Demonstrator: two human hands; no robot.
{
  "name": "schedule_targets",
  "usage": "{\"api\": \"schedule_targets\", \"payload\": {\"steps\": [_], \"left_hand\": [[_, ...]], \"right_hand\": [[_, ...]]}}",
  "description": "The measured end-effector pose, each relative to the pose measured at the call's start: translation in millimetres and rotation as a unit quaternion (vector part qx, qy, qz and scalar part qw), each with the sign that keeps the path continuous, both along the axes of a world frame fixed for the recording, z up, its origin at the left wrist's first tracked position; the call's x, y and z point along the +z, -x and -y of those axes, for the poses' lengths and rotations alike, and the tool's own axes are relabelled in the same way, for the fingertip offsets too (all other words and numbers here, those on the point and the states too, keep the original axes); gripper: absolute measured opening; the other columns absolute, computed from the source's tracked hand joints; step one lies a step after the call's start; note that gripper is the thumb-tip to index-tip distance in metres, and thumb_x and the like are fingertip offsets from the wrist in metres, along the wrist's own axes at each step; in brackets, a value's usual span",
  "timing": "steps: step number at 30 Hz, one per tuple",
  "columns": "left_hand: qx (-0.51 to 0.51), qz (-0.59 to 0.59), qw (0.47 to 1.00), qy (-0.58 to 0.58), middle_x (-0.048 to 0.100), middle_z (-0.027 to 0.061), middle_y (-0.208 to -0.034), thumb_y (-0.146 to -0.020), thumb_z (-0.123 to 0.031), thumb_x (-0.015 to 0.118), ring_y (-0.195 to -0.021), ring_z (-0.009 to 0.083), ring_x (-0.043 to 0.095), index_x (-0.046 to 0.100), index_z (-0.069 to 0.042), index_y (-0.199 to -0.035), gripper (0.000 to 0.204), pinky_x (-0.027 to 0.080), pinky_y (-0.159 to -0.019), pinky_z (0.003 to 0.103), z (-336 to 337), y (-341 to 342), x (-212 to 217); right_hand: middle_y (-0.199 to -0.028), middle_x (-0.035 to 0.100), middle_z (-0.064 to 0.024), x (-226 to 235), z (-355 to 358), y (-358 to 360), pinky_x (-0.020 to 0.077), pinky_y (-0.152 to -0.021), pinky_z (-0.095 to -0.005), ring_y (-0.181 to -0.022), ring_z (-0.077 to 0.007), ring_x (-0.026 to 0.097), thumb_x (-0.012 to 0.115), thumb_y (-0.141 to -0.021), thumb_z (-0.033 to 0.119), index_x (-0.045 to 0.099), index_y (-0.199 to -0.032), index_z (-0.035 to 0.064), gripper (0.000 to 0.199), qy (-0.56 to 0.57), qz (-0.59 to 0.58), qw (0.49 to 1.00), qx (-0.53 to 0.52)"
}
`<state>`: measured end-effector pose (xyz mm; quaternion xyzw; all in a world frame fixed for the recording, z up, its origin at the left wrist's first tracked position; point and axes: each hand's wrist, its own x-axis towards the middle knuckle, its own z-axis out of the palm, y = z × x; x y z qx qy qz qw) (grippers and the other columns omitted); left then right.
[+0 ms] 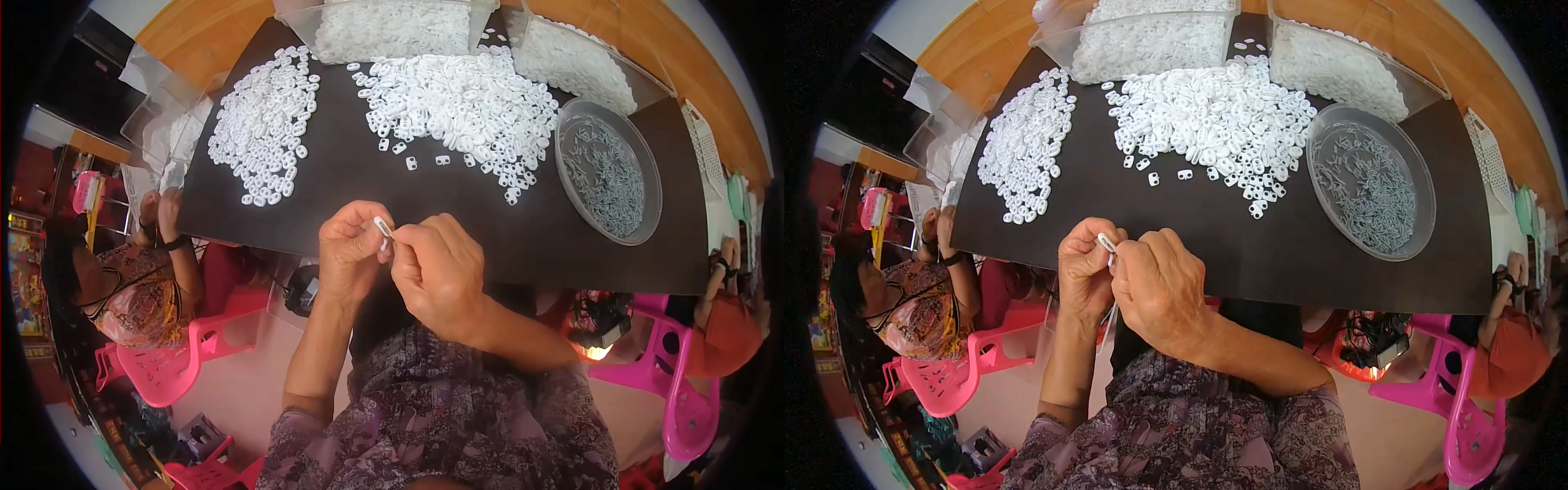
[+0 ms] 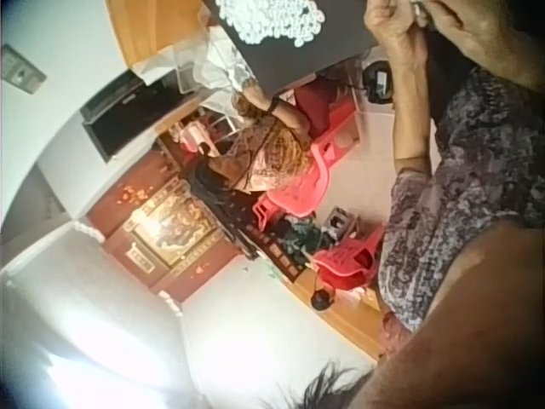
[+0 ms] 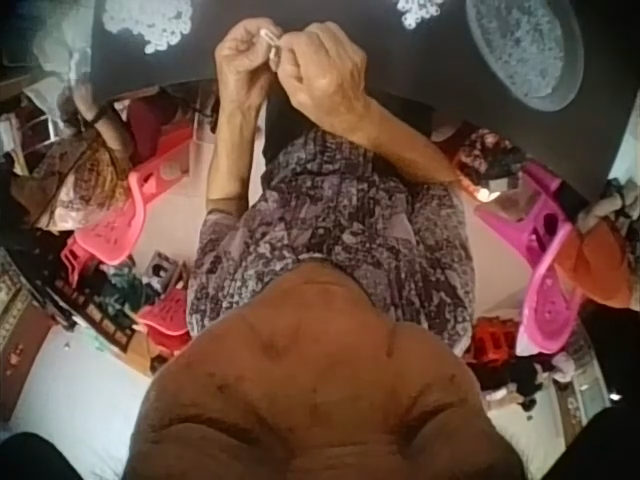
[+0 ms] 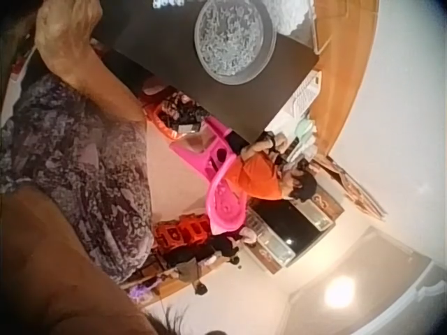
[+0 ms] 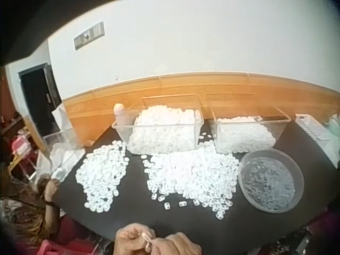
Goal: Manually assembling small white plastic hardware components by inserting small pins.
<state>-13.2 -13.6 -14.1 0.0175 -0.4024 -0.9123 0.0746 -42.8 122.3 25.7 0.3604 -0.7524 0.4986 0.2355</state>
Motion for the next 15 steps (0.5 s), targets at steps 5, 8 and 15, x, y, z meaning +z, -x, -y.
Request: {"api": "schedule_targets", "payload": {"steps": [5, 8, 15], "left_hand": [[-0.007, 0.008, 1.000, -0.007, 0.060, 0.0066, -0.075, -0.077, -0.014, 0.072, -0.057, 0.0114, 0.052, 0.058, 0.002, -0.091, 0.026, 0.041, -0.054, 0.023, -0.8, -0.6, 3.3], [0.000, 0.021, 1.000, -0.011, 0.060, 0.0064, -0.073, -0.078, -0.014, 0.072, -0.056, 0.0114, 0.052, 0.058, 0.002, -0.091, 0.025, 0.041, -0.054, 0.023, -2.6, -1.6, 4.3], [0.014, 0.056, 0.998, -0.010, 0.059, 0.0057, -0.070, -0.080, -0.015, 0.069, -0.054, 0.0107, 0.050, 0.058, 0.002, -0.090, 0.022, 0.037, -0.051, 0.022, -9.6, -4.1, 15.4]], "right_hand": [[-0.064, 0.049, -0.0080, -1.2, 0.8, -0.5, 0.0377, -0.047, -0.0331, -0.053, -0.0234, 0.047, 0.058, -0.063, -0.014, 0.056, -0.082, 0.0007, 0.024, 0.026, 0.001, 1.000, 0.002], [-0.065, 0.050, -0.0076, -1.1, 0.8, -0.5, 0.0379, -0.047, -0.0325, -0.054, -0.0224, 0.048, 0.059, -0.063, -0.014, 0.056, -0.083, 0.0003, 0.025, 0.040, 0.007, 0.999, 0.012], [-0.067, 0.052, -0.0078, -7.8, 2.4, 1.3, 0.0391, -0.047, -0.0324, -0.055, -0.0227, 0.049, 0.062, -0.069, -0.011, 0.056, -0.083, 0.0013, 0.020, 0.067, 0.009, 0.998, -0.003]]}}
